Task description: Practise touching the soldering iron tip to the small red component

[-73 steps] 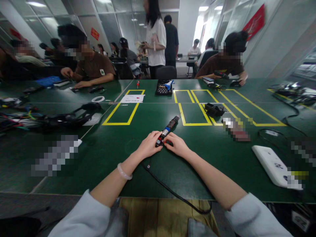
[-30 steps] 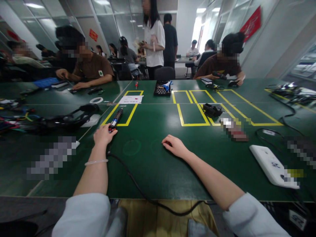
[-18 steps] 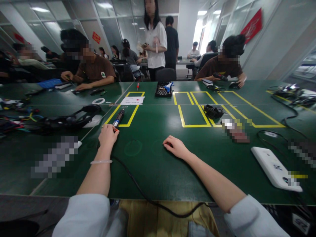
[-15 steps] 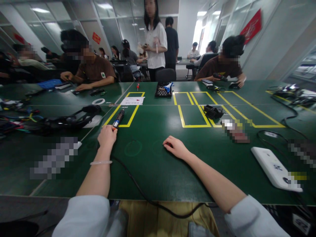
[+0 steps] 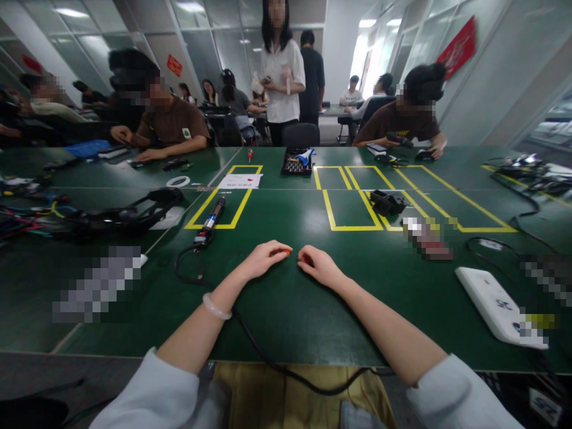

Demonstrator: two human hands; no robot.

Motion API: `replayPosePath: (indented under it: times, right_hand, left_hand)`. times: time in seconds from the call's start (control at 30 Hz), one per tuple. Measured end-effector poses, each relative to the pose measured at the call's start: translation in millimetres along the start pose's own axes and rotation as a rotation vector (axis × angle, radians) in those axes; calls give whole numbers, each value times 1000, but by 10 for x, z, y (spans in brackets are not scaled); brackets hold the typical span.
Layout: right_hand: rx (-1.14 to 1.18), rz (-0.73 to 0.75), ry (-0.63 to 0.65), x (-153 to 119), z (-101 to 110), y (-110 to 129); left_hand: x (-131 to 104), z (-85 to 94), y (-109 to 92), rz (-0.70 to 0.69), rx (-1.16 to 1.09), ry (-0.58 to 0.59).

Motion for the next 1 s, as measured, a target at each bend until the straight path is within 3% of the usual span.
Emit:
replayPosePath:
  times: [0.13,0.27,0.4,0.7,1.0]
  right_hand:
    - [31,13,10,-5,-14,30]
    - [-35,91,25,-10,-27,114]
    - [-20,79,25,-11,-32,106]
    - [73,-47,28,7,-7,25]
    - [151,-119,29,6,6,-16]
  left_hand:
    - [1,-250,-61,30,-205,126]
    - [-10,-312,-78,43,-335,163]
    - [-13,-324,-76,55,-371,159]
    - [-57,-243,-233,-29,-135,33]
    - [-64,-243,-310,-83,-54,10]
Point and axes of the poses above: each hand's wrist, its own x-axis towards the middle knuckle, its own z-axis out of the back of the hand, y = z × x, the point moved 7 cm from there along x, towards the middle knuckle, and after that the axes turned 4 degrees about -x, right-handed, at the moved point
